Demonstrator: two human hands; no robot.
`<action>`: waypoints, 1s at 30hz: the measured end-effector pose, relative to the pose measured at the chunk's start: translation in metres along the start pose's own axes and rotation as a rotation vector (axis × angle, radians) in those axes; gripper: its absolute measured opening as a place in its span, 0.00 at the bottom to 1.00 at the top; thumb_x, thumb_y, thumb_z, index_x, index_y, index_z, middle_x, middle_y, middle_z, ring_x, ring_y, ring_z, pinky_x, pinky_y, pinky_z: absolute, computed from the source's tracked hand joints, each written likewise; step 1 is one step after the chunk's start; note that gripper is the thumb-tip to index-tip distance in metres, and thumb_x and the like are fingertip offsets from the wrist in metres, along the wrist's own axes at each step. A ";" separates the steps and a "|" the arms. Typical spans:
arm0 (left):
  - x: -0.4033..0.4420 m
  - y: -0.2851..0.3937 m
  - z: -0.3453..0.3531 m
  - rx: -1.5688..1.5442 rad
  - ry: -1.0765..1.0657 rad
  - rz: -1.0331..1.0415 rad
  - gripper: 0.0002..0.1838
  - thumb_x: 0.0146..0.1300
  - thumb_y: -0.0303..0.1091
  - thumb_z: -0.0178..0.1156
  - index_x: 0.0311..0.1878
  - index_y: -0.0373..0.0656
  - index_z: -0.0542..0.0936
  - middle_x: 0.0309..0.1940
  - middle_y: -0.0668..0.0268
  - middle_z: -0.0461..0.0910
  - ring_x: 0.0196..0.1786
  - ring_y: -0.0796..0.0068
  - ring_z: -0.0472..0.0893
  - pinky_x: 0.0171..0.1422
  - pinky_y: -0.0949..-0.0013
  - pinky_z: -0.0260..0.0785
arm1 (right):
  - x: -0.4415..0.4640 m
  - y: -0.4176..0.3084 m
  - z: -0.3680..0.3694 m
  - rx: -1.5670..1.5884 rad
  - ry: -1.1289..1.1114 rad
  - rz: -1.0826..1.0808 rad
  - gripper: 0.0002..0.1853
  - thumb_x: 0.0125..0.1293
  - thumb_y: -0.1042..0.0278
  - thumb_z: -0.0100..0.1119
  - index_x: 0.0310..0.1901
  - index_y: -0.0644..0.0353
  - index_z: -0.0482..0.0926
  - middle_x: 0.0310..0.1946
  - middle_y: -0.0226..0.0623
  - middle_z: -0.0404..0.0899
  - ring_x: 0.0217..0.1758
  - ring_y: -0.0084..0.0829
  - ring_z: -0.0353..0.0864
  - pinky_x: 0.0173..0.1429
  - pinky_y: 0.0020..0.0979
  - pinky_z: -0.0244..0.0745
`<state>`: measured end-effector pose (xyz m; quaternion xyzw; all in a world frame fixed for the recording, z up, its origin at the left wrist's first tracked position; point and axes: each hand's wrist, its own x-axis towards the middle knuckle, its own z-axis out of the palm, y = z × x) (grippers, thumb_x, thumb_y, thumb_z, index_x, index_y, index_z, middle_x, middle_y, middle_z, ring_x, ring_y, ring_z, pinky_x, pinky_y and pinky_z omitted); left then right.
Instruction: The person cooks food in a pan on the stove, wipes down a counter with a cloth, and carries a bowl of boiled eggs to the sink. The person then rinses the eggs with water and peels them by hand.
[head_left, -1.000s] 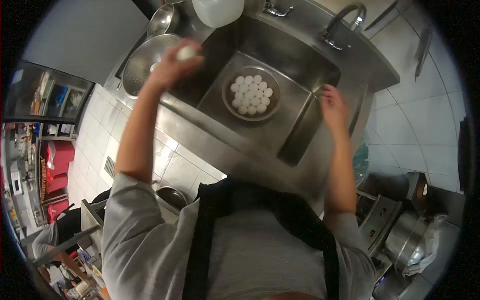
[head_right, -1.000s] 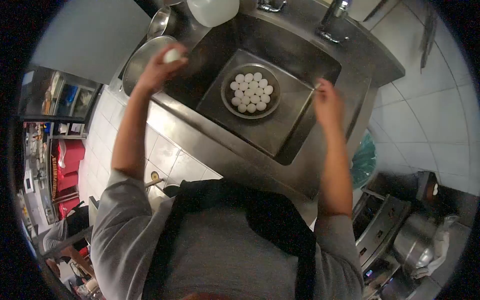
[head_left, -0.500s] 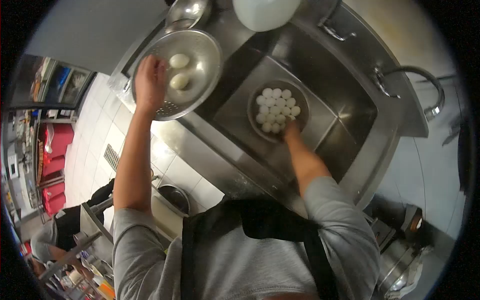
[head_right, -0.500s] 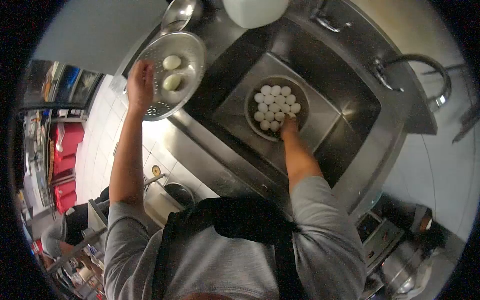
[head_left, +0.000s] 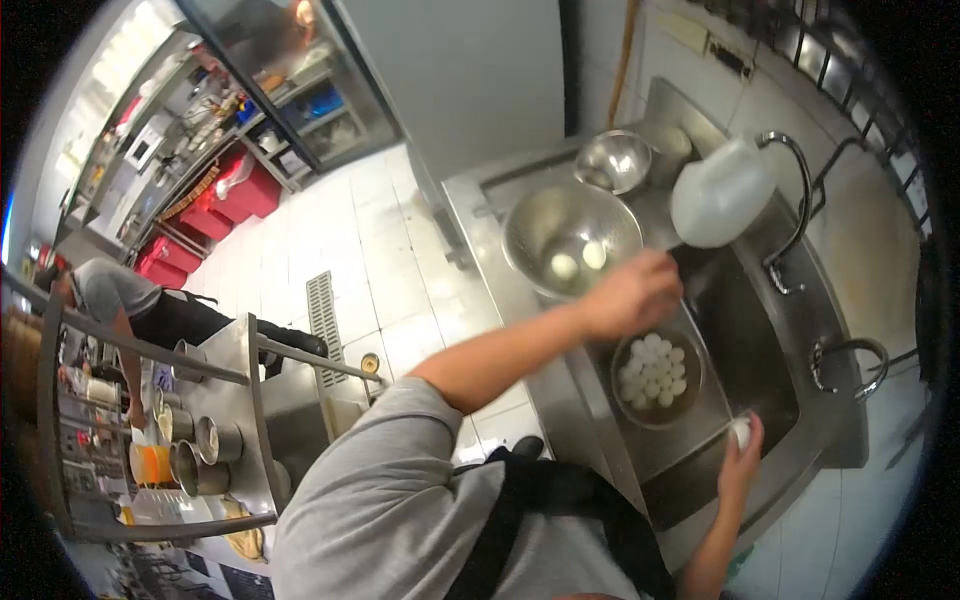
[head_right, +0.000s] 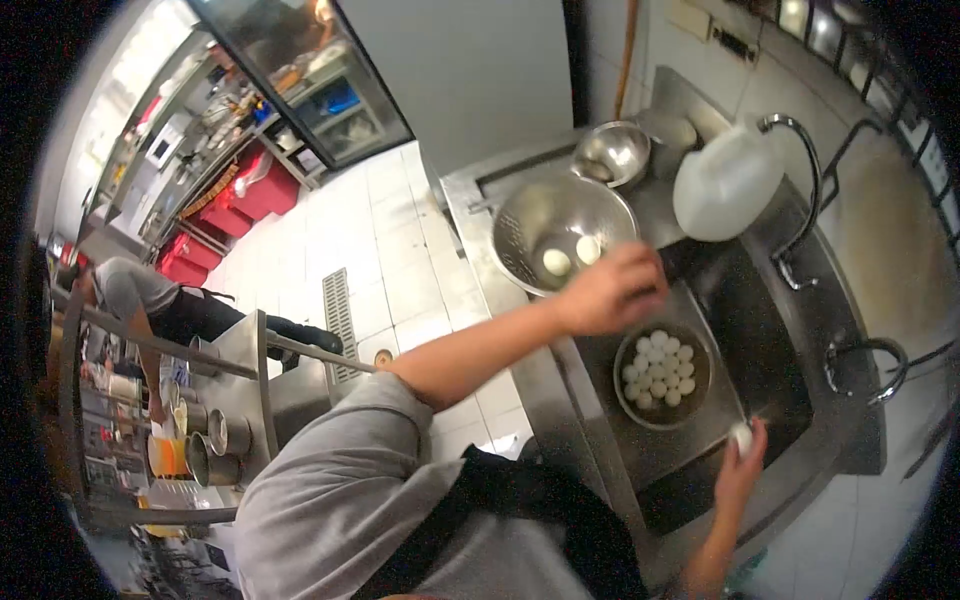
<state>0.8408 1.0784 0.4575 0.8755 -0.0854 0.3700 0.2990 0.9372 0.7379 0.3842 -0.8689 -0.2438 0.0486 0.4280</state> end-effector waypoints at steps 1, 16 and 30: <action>-0.004 0.011 0.004 -0.021 -0.037 0.028 0.08 0.48 0.28 0.61 0.33 0.43 0.74 0.38 0.59 0.70 0.45 0.57 0.71 0.48 0.61 0.66 | -0.025 -0.019 -0.016 -0.140 0.055 -0.040 0.24 0.62 0.69 0.51 0.60 0.57 0.62 0.55 0.44 0.64 0.57 0.43 0.65 0.57 0.40 0.63; -0.086 0.077 0.018 -0.199 -0.131 -0.043 0.07 0.50 0.28 0.61 0.32 0.44 0.74 0.37 0.60 0.71 0.44 0.58 0.72 0.47 0.62 0.66 | -0.195 0.009 -0.030 -0.477 0.242 -0.153 0.19 0.55 0.72 0.55 0.49 0.63 0.69 0.49 0.47 0.65 0.53 0.47 0.66 0.54 0.40 0.64; -0.091 0.207 0.126 -0.358 -0.185 -0.116 0.06 0.52 0.27 0.59 0.33 0.41 0.74 0.33 0.61 0.70 0.39 0.63 0.74 0.43 0.68 0.68 | -0.183 0.048 -0.043 0.087 0.025 -0.188 0.20 0.57 0.71 0.57 0.51 0.61 0.68 0.45 0.44 0.69 0.44 0.37 0.71 0.46 0.34 0.68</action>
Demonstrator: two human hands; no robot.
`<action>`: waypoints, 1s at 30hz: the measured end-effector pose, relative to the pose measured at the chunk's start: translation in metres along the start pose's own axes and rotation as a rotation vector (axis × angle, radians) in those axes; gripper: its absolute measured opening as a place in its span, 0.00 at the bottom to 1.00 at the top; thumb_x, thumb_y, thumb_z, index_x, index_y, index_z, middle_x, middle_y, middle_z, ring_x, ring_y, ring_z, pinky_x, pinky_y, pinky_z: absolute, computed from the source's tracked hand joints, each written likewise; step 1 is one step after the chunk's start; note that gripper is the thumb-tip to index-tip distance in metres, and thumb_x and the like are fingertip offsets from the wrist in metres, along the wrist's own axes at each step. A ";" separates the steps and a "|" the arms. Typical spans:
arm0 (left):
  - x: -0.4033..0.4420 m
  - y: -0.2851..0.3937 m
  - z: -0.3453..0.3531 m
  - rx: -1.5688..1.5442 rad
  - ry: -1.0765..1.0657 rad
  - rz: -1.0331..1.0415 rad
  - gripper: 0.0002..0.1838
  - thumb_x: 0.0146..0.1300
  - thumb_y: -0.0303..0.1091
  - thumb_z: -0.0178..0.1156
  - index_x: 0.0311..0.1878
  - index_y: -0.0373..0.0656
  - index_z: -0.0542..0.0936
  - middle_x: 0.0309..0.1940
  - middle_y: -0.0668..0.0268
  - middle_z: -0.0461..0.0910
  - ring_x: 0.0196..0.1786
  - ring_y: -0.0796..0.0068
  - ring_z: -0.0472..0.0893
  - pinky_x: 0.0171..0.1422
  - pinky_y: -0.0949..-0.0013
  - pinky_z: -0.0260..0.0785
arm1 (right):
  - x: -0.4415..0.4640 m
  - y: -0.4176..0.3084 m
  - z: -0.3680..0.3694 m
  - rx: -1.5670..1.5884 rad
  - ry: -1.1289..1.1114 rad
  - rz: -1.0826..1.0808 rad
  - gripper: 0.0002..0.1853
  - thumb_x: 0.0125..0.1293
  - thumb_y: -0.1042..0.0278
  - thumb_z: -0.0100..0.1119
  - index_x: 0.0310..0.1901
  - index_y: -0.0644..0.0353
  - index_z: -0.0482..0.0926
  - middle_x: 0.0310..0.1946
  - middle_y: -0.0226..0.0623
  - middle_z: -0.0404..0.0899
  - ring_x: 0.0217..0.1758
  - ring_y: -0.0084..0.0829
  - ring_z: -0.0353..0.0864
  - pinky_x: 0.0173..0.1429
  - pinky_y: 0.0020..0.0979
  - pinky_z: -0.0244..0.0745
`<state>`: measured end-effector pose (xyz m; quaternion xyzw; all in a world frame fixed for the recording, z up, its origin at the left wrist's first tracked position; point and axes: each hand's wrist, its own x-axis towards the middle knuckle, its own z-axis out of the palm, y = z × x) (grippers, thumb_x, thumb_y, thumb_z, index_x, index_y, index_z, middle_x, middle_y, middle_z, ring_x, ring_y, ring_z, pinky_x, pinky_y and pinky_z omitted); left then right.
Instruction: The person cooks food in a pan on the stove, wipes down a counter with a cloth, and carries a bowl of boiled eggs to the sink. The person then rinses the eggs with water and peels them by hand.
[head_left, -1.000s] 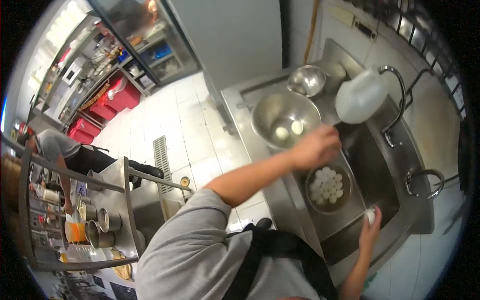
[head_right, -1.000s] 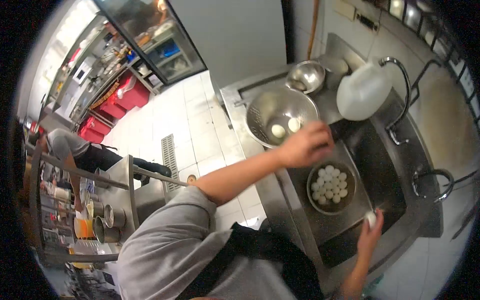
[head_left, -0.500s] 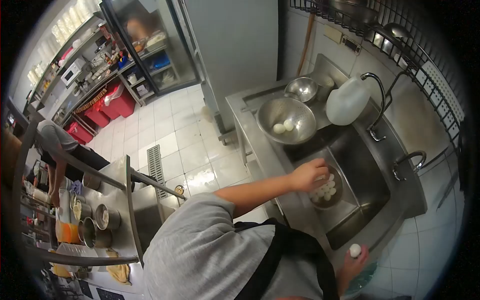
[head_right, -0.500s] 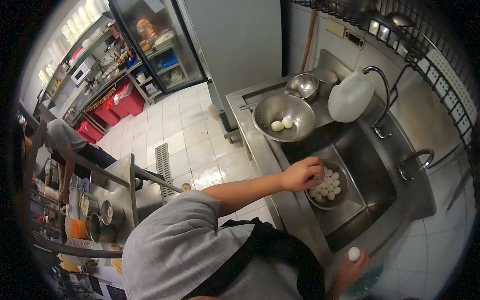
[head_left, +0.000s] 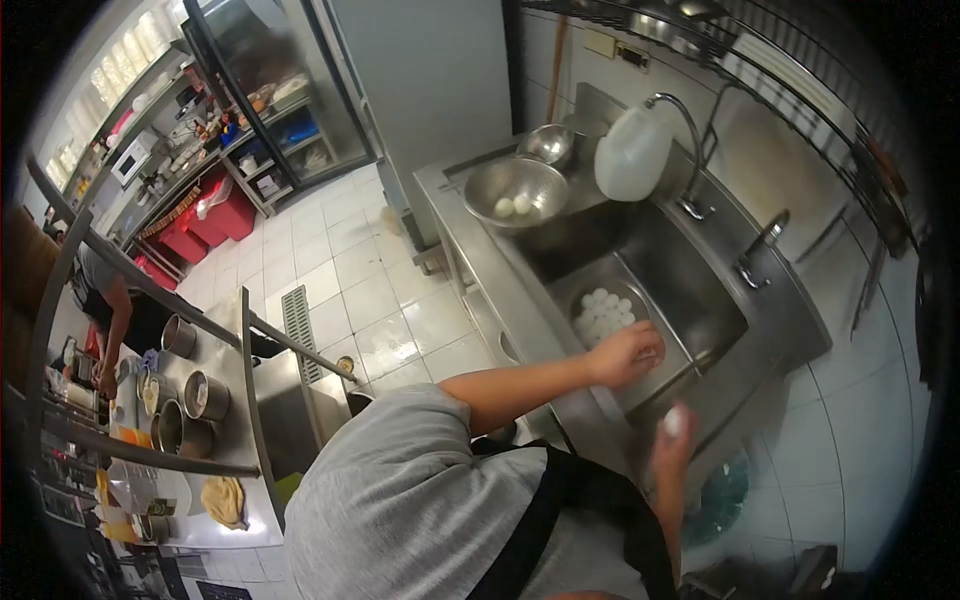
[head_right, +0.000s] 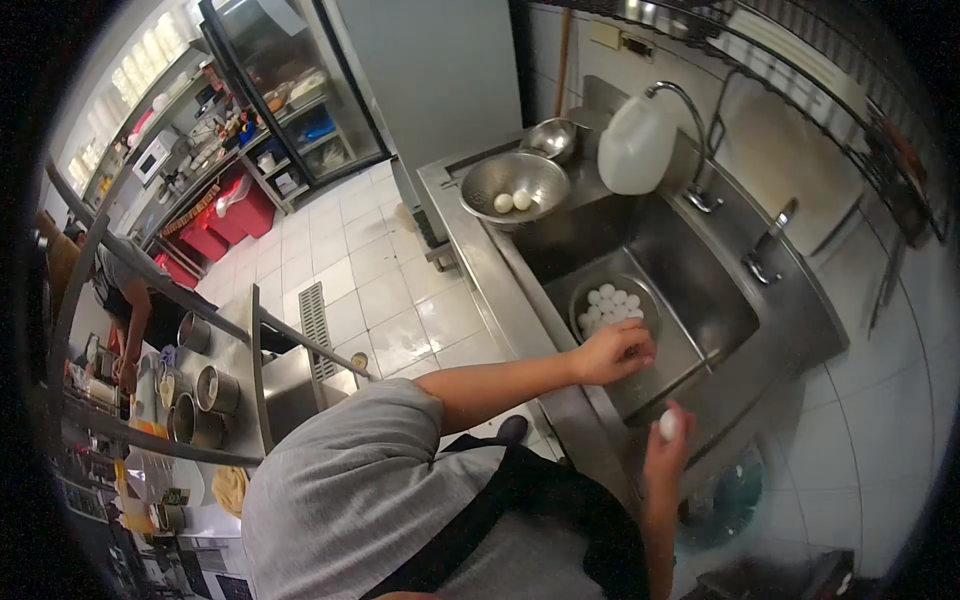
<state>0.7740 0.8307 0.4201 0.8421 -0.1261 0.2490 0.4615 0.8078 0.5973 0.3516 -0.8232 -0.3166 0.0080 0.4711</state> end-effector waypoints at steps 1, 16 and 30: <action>0.004 0.008 0.018 -0.066 0.013 -0.046 0.05 0.53 0.27 0.59 0.33 0.41 0.74 0.33 0.62 0.70 0.38 0.65 0.74 0.42 0.69 0.68 | 0.003 -0.003 -0.019 0.380 0.065 0.148 0.19 0.57 0.70 0.57 0.51 0.60 0.68 0.43 0.42 0.70 0.39 0.33 0.72 0.41 0.31 0.69; 0.036 0.078 0.354 -0.546 -0.413 -0.415 0.09 0.55 0.36 0.60 0.35 0.43 0.76 0.28 0.70 0.75 0.30 0.78 0.73 0.36 0.72 0.68 | -0.117 0.161 -0.201 1.130 0.652 0.476 0.17 0.64 0.50 0.47 0.44 0.55 0.71 0.29 0.29 0.71 0.22 0.20 0.64 0.23 0.21 0.57; 0.038 0.125 0.450 -1.048 -0.724 -0.678 0.17 0.63 0.31 0.50 0.55 0.42 0.68 0.44 0.63 0.73 0.43 0.72 0.74 0.45 0.70 0.67 | -0.127 0.153 -0.246 0.954 1.067 0.503 0.18 0.67 0.52 0.41 0.38 0.58 0.73 0.32 0.36 0.73 0.36 0.29 0.71 0.40 0.31 0.67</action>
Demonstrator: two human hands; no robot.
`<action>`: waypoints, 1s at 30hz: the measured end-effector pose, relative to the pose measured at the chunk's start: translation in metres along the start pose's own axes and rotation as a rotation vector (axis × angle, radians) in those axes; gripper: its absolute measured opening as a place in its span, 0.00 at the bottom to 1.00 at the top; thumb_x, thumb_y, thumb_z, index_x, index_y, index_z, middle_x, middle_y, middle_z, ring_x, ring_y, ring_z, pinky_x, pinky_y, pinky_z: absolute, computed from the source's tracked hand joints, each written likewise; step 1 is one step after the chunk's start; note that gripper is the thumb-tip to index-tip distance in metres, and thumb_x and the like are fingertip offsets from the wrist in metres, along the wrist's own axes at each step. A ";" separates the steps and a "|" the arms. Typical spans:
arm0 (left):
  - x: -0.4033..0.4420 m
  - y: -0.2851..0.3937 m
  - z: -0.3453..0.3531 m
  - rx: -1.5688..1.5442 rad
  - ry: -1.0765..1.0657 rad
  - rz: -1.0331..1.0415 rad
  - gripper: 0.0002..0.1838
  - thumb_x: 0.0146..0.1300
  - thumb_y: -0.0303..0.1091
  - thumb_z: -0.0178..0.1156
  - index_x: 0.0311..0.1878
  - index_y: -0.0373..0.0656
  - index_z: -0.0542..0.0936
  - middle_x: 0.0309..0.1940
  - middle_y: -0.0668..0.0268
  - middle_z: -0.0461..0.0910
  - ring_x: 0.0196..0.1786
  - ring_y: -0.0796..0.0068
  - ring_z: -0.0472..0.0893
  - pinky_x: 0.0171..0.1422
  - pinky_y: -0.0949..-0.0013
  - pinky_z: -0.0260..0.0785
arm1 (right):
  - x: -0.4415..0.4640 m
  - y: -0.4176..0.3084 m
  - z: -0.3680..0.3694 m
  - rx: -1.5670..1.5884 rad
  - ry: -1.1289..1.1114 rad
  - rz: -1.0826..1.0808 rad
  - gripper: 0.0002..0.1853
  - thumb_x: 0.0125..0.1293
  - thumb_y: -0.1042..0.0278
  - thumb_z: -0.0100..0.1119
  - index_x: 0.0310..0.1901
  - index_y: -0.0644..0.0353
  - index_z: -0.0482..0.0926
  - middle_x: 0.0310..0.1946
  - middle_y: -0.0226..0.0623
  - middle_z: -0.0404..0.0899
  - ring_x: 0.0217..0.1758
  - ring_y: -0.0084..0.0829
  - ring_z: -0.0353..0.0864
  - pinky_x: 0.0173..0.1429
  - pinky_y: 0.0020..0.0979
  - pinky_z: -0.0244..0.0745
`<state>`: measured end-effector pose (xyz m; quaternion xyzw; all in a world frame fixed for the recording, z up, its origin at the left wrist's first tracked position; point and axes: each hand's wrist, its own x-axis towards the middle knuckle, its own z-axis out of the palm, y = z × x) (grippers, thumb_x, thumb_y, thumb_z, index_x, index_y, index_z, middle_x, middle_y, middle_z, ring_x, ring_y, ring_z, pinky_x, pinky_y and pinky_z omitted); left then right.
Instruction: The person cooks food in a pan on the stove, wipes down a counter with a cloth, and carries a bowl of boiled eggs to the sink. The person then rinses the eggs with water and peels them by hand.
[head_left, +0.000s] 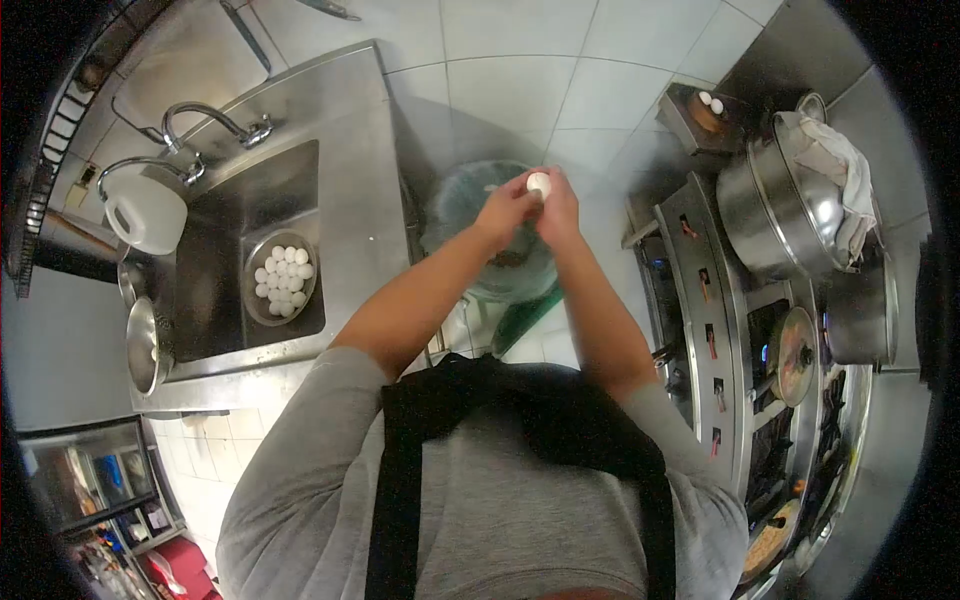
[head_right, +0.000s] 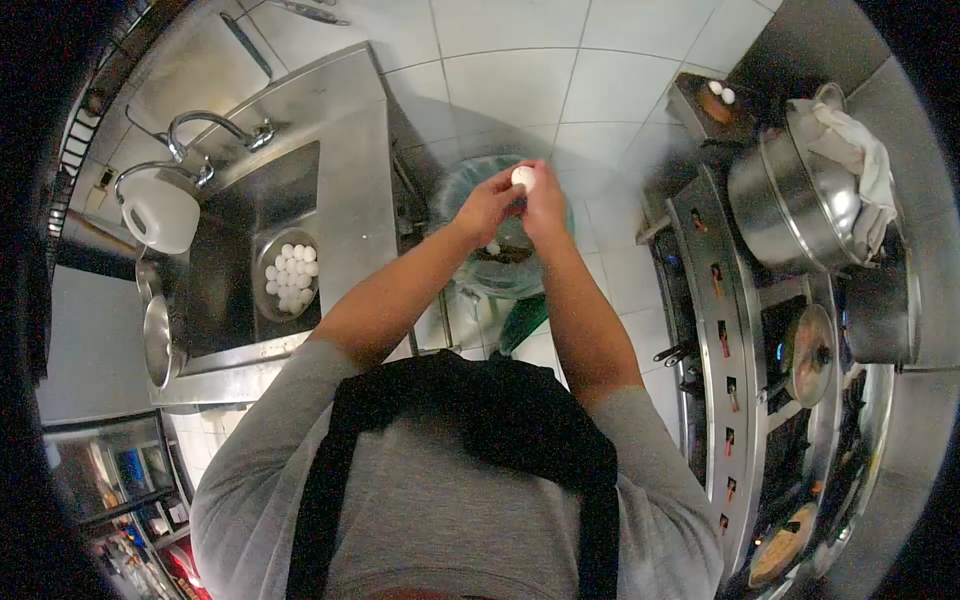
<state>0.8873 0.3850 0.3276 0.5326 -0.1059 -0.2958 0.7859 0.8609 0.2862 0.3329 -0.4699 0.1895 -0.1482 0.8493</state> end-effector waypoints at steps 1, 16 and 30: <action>-0.003 0.000 0.001 0.003 -0.028 0.031 0.18 0.63 0.29 0.51 0.57 0.41 0.67 0.45 0.62 0.73 0.44 0.72 0.74 0.47 0.69 0.68 | -0.003 -0.005 0.006 -0.039 0.048 -0.001 0.17 0.66 0.52 0.42 0.38 0.58 0.74 0.32 0.36 0.73 0.36 0.29 0.71 0.40 0.31 0.67; -0.014 0.007 -0.034 0.211 0.134 0.086 0.23 0.54 0.29 0.62 0.54 0.38 0.70 0.45 0.66 0.73 0.44 0.76 0.75 0.46 0.74 0.70 | -0.003 -0.003 -0.001 -0.912 -0.218 -0.665 0.10 0.58 0.68 0.56 0.40 0.61 0.79 0.34 0.42 0.79 0.36 0.36 0.79 0.40 0.30 0.72; -0.017 0.009 -0.046 -0.044 0.044 -0.073 0.23 0.55 0.26 0.60 0.54 0.46 0.68 0.42 0.66 0.74 0.43 0.74 0.75 0.46 0.72 0.71 | 0.004 0.004 0.005 -1.006 -0.100 -0.650 0.08 0.59 0.66 0.54 0.32 0.62 0.77 0.29 0.45 0.77 0.33 0.44 0.77 0.38 0.39 0.70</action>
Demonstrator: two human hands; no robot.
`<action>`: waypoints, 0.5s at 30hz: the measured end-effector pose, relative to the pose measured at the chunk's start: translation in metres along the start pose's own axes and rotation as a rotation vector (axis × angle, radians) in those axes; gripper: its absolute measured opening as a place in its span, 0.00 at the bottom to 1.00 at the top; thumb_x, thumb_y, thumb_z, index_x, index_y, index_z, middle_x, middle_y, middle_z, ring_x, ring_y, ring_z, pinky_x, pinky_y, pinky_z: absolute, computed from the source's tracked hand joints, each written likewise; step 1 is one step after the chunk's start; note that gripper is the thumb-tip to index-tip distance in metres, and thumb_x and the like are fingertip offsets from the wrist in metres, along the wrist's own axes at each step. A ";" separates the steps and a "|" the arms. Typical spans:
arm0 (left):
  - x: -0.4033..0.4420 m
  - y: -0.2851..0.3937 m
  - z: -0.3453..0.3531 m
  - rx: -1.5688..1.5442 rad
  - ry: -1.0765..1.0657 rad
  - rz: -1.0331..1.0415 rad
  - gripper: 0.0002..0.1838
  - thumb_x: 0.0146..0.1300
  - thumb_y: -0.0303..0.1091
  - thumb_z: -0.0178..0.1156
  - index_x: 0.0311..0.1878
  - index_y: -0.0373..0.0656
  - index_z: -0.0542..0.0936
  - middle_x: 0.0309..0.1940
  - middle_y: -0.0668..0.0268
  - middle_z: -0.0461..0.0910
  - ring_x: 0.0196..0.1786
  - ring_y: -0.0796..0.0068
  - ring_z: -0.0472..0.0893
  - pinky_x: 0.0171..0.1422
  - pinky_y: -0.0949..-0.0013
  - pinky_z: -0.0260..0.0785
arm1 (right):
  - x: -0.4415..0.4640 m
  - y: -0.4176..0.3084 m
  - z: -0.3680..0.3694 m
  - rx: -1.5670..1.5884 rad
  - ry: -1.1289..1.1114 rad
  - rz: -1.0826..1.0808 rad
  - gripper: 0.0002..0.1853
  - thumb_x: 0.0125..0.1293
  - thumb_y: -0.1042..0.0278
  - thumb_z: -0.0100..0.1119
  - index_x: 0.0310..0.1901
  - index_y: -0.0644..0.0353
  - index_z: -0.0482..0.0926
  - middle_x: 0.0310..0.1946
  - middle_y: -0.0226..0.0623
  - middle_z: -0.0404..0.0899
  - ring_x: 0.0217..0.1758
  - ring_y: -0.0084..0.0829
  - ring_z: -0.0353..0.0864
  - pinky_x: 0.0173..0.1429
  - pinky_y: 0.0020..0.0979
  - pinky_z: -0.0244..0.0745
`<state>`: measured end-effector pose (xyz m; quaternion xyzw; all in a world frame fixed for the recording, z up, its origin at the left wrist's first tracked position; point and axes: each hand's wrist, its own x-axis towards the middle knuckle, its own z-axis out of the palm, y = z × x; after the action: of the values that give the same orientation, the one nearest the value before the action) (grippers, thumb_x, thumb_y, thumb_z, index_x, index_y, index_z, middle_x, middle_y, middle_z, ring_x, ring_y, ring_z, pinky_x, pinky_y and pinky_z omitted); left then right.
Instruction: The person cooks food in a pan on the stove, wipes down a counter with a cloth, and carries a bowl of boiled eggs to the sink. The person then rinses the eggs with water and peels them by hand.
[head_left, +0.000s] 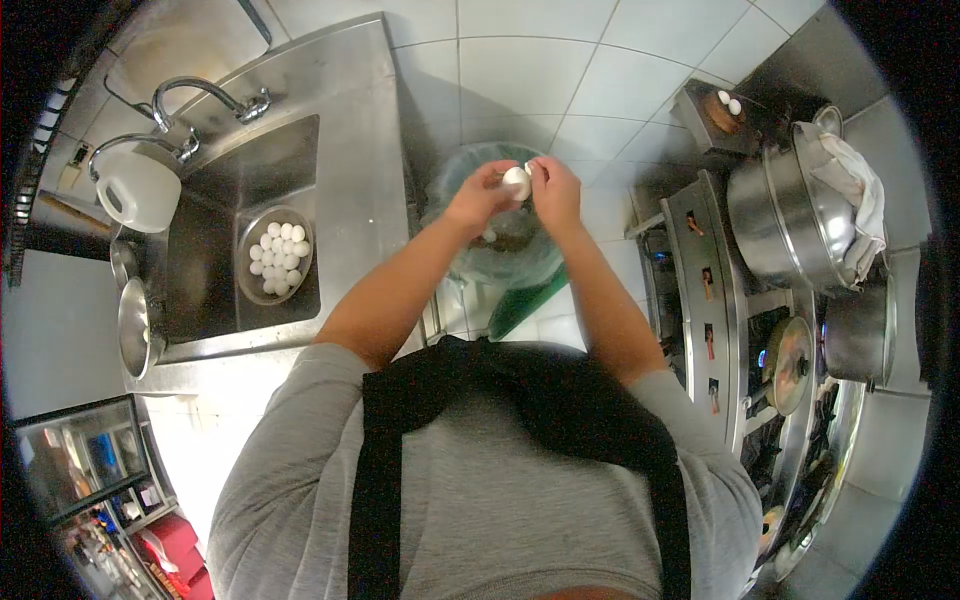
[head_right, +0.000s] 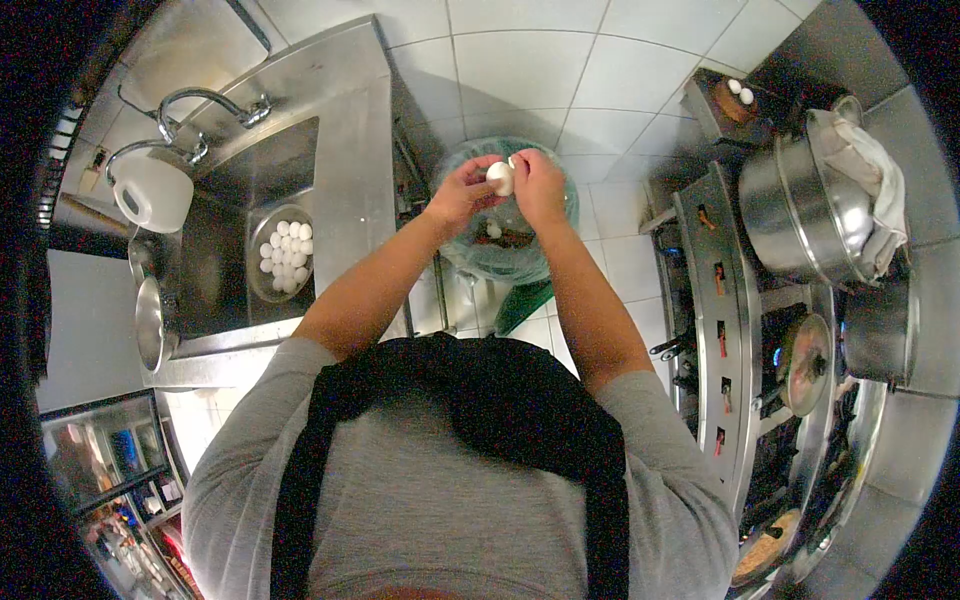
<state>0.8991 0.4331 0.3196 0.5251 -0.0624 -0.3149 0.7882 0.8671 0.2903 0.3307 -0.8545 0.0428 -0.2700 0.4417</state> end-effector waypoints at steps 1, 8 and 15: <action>0.000 -0.001 0.000 0.014 -0.007 0.008 0.22 0.55 0.26 0.60 0.53 0.47 0.68 0.42 0.66 0.74 0.43 0.73 0.75 0.46 0.72 0.71 | 0.001 0.003 0.003 -0.040 0.011 -0.055 0.08 0.58 0.66 0.54 0.32 0.61 0.77 0.29 0.45 0.77 0.33 0.45 0.76 0.38 0.40 0.70; -0.001 -0.002 -0.006 -0.073 -0.013 0.057 0.21 0.54 0.25 0.61 0.50 0.48 0.67 0.42 0.65 0.75 0.43 0.71 0.76 0.44 0.69 0.72 | 0.001 0.026 0.000 -0.338 -0.083 -0.056 0.09 0.58 0.63 0.53 0.34 0.60 0.77 0.29 0.46 0.77 0.35 0.47 0.76 0.40 0.42 0.69; 0.004 -0.004 -0.006 -0.153 0.206 0.082 0.14 0.55 0.27 0.61 0.42 0.47 0.67 0.39 0.66 0.74 0.42 0.71 0.75 0.41 0.66 0.72 | -0.006 0.020 0.025 0.125 -0.168 0.334 0.13 0.61 0.59 0.50 0.35 0.62 0.76 0.27 0.48 0.78 0.33 0.49 0.77 0.39 0.41 0.70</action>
<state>0.9030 0.4346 0.3125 0.4901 0.0219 -0.2307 0.8403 0.8776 0.2988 0.3009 -0.8260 0.1301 -0.1227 0.5345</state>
